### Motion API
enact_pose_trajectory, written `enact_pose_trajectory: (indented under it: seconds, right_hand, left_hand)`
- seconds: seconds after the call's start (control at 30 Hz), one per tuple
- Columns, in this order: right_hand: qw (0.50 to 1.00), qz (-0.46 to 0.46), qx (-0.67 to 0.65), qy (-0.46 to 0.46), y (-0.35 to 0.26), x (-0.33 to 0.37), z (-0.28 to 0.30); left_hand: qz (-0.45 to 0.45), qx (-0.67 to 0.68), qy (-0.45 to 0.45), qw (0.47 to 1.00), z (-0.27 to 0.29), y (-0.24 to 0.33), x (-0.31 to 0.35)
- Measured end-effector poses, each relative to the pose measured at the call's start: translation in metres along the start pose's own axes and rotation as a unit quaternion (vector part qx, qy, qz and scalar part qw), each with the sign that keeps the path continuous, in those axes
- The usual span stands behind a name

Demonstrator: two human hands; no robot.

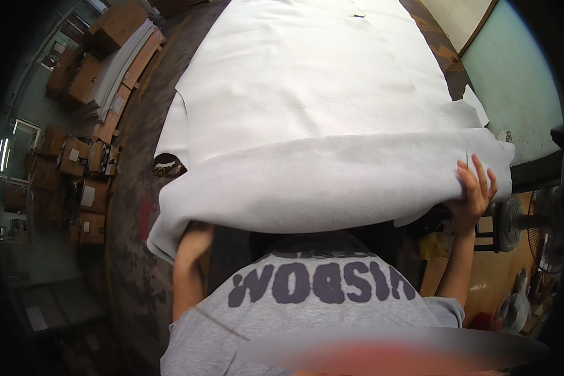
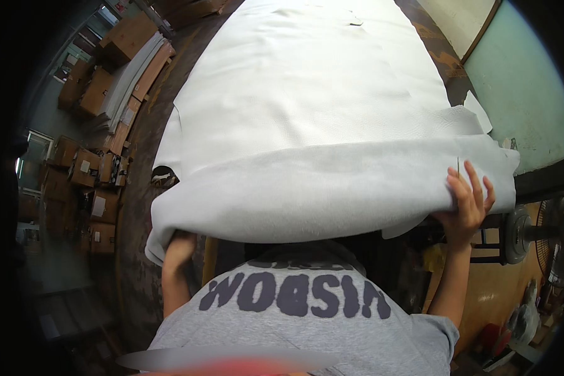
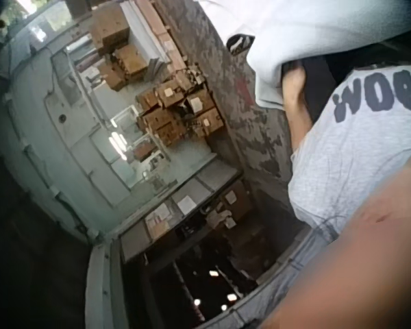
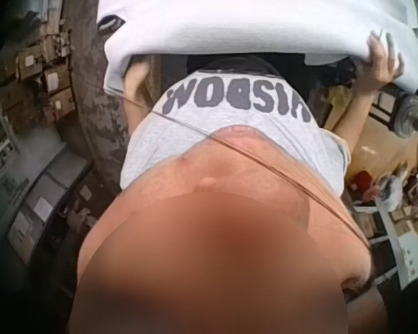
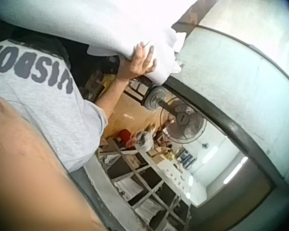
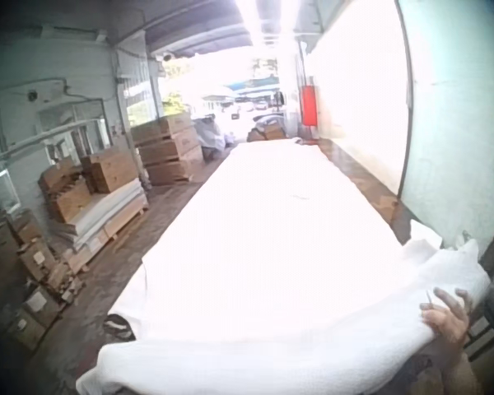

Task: The person marks a large white fabric with a pencil, repeatedly folding and unfolding sections to access different areas. After marking, the person folds the fabric and carries it through a warehouse.

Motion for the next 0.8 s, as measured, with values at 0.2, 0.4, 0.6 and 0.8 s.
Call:
enact_pose_trajectory:
  seconds: [0.2, 0.4, 0.6, 0.8]
  right_hand:
    - [0.999, -0.030, 0.021, 0.040, -0.010, -0.129, -0.088]
    - [0.968, 0.008, -0.139, -0.206, -0.041, -0.099, -0.120]
    - [0.980, -0.034, -0.017, -0.196, -0.004, -0.093, -0.153]
    - [0.976, -0.016, -0.006, -0.217, -0.008, -0.079, -0.105]
  left_hand:
    - [-0.211, -0.073, 0.172, 0.960, 0.060, 0.071, -0.103]
    - [-0.406, -0.244, 0.048, 0.879, -0.006, 0.090, -0.130]
    - [-0.430, -0.342, 0.090, 0.831, -0.055, 0.062, -0.185]
    - [-0.401, -0.361, -0.037, 0.841, -0.018, 0.078, -0.163]
Point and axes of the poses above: each hand's wrist, its own x-axis away from the middle knuckle, its own z-axis out of the back of the hand, y = z × x, the point moved 2 cm from there along -x, towards the middle knuckle, and after that the axes turned 14 degrees about -z, right-handed, at the moved point
